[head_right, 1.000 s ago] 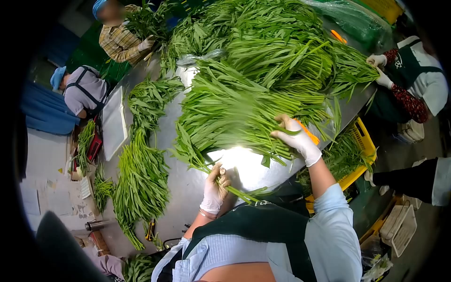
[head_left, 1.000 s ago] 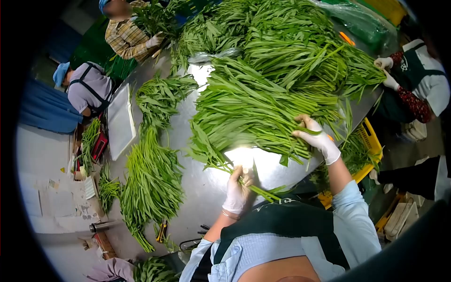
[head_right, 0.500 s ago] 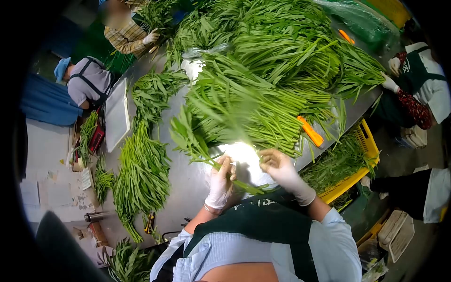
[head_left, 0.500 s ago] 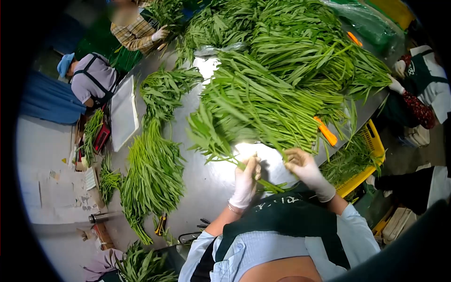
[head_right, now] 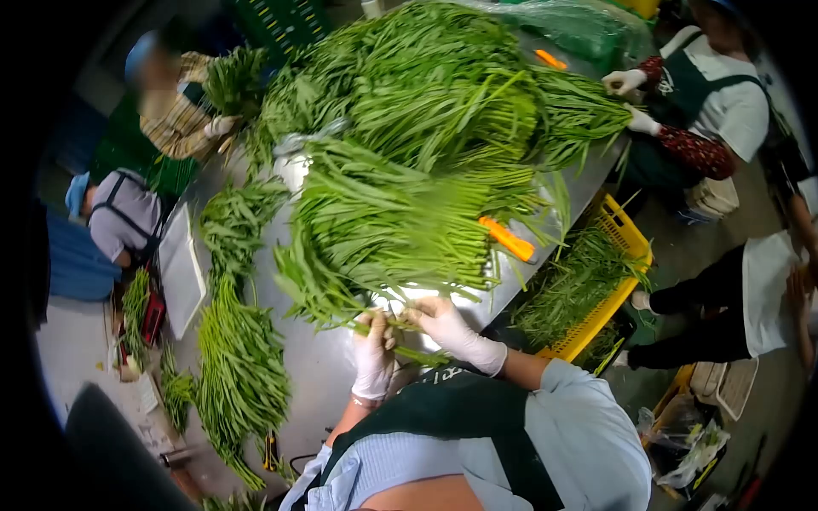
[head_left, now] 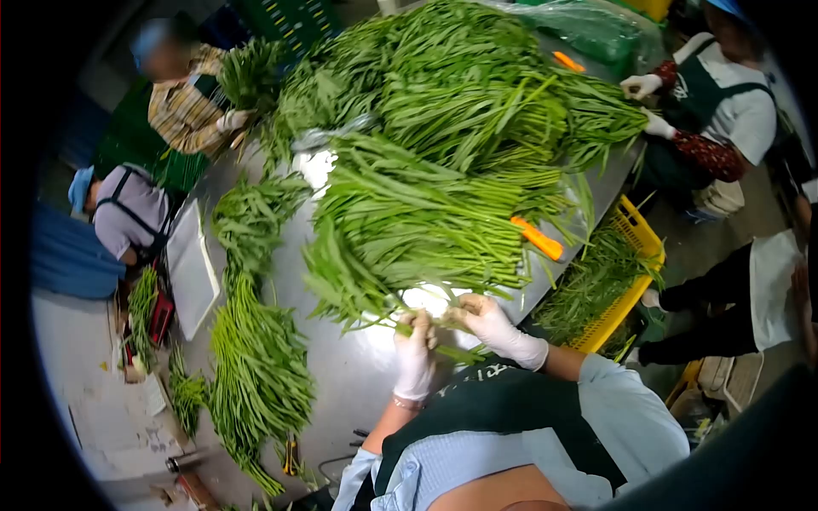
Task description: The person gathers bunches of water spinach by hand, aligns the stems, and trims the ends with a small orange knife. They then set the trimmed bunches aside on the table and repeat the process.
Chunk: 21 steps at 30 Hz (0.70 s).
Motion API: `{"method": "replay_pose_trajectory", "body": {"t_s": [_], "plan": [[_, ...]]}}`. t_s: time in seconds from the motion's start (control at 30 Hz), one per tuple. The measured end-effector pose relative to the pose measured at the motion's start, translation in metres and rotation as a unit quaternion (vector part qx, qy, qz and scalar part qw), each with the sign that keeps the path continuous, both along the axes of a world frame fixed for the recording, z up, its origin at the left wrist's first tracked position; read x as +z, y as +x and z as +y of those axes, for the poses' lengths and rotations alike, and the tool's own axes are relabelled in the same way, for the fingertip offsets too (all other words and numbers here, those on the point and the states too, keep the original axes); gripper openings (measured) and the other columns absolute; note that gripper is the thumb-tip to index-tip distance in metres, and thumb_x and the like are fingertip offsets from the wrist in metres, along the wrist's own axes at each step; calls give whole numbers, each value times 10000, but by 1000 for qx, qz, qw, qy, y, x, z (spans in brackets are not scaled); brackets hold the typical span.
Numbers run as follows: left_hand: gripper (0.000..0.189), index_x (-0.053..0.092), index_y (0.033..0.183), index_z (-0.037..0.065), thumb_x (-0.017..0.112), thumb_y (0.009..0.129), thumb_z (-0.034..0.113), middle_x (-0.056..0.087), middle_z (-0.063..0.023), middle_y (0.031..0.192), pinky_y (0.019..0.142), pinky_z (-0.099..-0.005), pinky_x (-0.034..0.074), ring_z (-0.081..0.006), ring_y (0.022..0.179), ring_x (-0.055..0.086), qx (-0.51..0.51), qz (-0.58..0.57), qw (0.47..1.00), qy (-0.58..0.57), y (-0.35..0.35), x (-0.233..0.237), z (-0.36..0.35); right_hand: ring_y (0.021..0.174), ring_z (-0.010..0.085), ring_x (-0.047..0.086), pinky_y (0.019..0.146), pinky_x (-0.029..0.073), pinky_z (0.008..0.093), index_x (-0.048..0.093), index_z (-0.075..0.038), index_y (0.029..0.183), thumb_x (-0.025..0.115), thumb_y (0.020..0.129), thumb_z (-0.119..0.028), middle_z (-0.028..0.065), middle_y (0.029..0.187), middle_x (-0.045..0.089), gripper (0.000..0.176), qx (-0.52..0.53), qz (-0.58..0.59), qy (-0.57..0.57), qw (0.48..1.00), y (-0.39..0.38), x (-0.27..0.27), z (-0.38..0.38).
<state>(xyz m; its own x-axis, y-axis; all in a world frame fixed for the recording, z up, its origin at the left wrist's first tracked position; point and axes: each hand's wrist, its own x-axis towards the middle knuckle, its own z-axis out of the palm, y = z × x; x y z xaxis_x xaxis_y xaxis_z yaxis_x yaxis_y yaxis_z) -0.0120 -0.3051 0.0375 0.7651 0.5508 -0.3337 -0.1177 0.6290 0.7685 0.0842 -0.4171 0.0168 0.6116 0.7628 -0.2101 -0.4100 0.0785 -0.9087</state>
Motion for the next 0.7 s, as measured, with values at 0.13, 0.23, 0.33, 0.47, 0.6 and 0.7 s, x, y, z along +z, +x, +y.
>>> {"method": "replay_pose_trajectory", "body": {"t_s": [0.13,0.23,0.33,0.47,0.6,0.7], "plan": [[58,481,954,69,495,928,119,480,10,781,435,-145,294,-22,569,375,99,-46,992,-55,-9,-3,31,677,110,586,620,464,225,572,3,955,528,909,-172,56,775,623,186,46,71,96,992,14,15,-26],[218,488,1112,28,485,936,157,501,9,809,464,-149,329,-33,603,408,134,-79,986,-60,-21,-3,63,653,113,592,600,481,247,599,22,961,539,884,-155,64,763,633,202,316,-57,-81,944,54,43,-74],[305,453,1202,4,486,934,146,505,2,825,505,-161,371,-46,625,438,130,-103,982,-91,-32,-3,75,734,187,632,695,494,293,619,3,1015,591,832,-224,112,864,669,293,420,-278,-261,823,80,53,-108],[291,461,1200,8,481,932,121,525,-18,849,550,-183,423,-71,638,470,63,-117,979,-156,-30,-16,63,757,246,628,712,490,328,646,-34,965,573,816,-280,134,848,660,297,216,-411,-312,829,107,83,-94],[261,490,1166,17,472,935,137,577,-45,845,569,-228,503,-117,645,548,27,-96,970,-221,-28,-35,48,750,344,607,678,478,427,636,-14,853,533,814,-259,180,808,631,269,-53,-512,-294,805,129,68,-37],[237,520,1141,50,461,940,161,619,-56,787,657,-301,548,-171,694,610,51,-37,980,-187,-23,-16,33,649,343,620,597,498,431,643,-22,702,582,726,-205,194,691,618,194,-86,-592,-388,701,157,12,-3]]}}
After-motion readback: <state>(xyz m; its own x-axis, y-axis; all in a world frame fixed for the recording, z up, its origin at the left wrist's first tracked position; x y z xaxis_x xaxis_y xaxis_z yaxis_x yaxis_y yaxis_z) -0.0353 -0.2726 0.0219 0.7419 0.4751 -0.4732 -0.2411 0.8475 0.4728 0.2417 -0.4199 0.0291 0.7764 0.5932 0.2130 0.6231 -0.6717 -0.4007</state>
